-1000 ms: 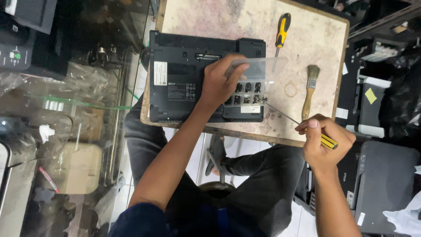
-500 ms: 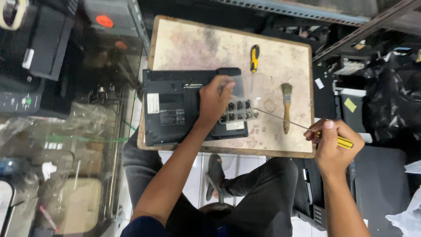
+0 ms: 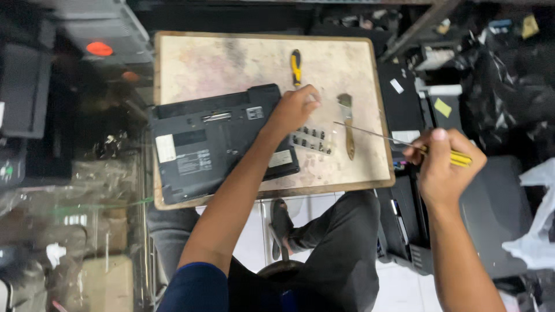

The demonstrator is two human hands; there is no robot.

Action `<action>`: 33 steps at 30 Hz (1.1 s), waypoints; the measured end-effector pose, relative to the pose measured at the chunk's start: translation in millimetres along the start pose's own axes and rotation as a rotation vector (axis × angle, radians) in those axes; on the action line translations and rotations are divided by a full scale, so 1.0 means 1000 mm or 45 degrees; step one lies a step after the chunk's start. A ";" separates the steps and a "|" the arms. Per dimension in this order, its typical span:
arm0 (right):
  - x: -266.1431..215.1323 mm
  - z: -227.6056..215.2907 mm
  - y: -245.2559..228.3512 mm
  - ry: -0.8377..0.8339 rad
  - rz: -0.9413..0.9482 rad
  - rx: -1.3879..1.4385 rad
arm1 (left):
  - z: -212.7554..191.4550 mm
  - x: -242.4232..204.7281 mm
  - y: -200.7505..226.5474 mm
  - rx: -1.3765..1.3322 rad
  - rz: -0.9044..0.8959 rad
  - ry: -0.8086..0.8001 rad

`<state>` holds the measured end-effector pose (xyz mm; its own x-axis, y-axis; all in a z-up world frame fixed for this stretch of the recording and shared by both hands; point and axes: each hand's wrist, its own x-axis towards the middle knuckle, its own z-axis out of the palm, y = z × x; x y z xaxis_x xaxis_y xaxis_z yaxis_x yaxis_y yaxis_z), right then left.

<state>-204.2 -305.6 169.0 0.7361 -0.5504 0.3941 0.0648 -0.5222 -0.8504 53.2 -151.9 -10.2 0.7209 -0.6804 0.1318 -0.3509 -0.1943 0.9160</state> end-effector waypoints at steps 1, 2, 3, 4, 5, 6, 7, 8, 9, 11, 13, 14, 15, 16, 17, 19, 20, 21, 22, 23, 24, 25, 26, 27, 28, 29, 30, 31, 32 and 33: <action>-0.003 -0.004 0.001 0.026 0.016 -0.008 | 0.005 0.003 0.004 0.000 0.007 -0.031; -0.001 -0.003 0.003 0.019 0.014 -0.005 | 0.002 0.002 0.005 0.059 0.020 -0.043; 0.000 -0.001 0.004 0.012 0.011 -0.001 | -0.002 0.001 0.006 0.117 0.033 -0.056; -0.001 0.000 0.006 0.015 0.025 0.004 | 0.000 0.004 0.002 0.122 0.024 -0.066; -0.001 0.000 0.007 0.000 0.025 0.017 | 0.001 0.007 -0.001 0.285 -0.004 -0.074; 0.003 0.001 0.008 -0.016 0.015 0.034 | -0.001 0.014 -0.002 0.450 -0.026 -0.073; 0.004 0.003 0.009 -0.016 0.017 0.041 | -0.001 0.013 -0.003 0.458 -0.030 -0.074; 0.004 0.003 0.010 -0.017 0.017 0.031 | 0.000 0.012 -0.004 0.535 0.002 -0.086; 0.004 0.004 0.012 -0.017 0.018 0.020 | 0.001 0.011 -0.005 0.611 0.034 -0.099; 0.008 0.003 0.019 -0.023 -0.002 0.012 | -0.001 0.009 0.005 0.491 0.024 -0.086; 0.007 0.000 0.024 -0.034 0.005 -0.013 | 0.002 0.006 0.007 0.352 -0.001 -0.093; 0.007 -0.001 0.025 -0.037 0.007 -0.006 | 0.004 0.008 0.007 0.306 0.028 -0.104; 0.007 -0.003 0.026 -0.041 0.010 0.001 | 0.007 0.010 0.006 0.260 0.056 -0.114; 0.006 -0.005 0.030 -0.044 0.019 -0.003 | 0.007 0.010 0.006 0.255 0.049 -0.120; 0.005 -0.006 0.034 -0.036 0.009 0.016 | 0.006 0.011 0.006 0.260 0.069 -0.151; 0.002 -0.010 0.039 -0.023 0.011 0.029 | 0.008 0.011 0.004 0.259 0.087 -0.194; 0.002 -0.011 0.041 -0.023 0.018 0.030 | 0.007 0.010 0.002 0.323 0.092 -0.166; 0.001 -0.011 0.042 -0.023 0.026 0.031 | 0.006 0.010 0.001 0.387 0.097 -0.139; 0.002 -0.012 0.044 -0.024 0.031 0.032 | 0.006 0.008 -0.001 0.387 0.093 -0.142; 0.002 -0.012 0.047 -0.011 0.045 0.039 | 0.007 0.007 -0.003 0.545 0.244 -0.032; 0.001 -0.013 0.049 0.003 0.066 0.043 | 0.008 0.005 -0.006 0.699 0.397 0.071; 0.001 -0.013 0.050 0.004 0.077 0.042 | 0.005 -0.005 0.006 0.697 0.392 0.061; 0.001 -0.014 0.052 0.010 0.069 0.056 | 0.003 -0.013 0.017 0.514 0.311 0.003; 0.002 -0.016 0.053 0.017 0.061 0.069 | 0.000 -0.021 0.030 0.332 0.229 -0.054; 0.001 -0.016 0.054 0.019 0.063 0.068 | 0.006 -0.025 0.029 0.331 0.230 -0.057; 0.001 -0.016 0.055 0.023 0.085 0.050 | 0.010 -0.028 0.028 0.152 0.258 -0.057; 0.003 -0.015 0.055 0.025 0.099 0.035 | 0.013 -0.030 0.028 -0.023 0.290 -0.050; -0.001 -0.015 0.056 0.026 0.092 0.037 | 0.015 -0.035 0.030 -0.020 0.295 -0.046; -0.001 -0.013 0.057 0.050 0.128 0.070 | 0.016 -0.037 0.034 -0.157 0.237 -0.050; -0.001 -0.011 0.058 0.074 0.165 0.103 | 0.016 -0.039 0.037 -0.293 0.179 -0.055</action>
<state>-208.7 -342.5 123.2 0.7018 -0.6475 0.2971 0.0277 -0.3919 -0.9196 2.2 -144.0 12.3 0.6469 -0.7198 0.2518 -0.2969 0.0664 0.9526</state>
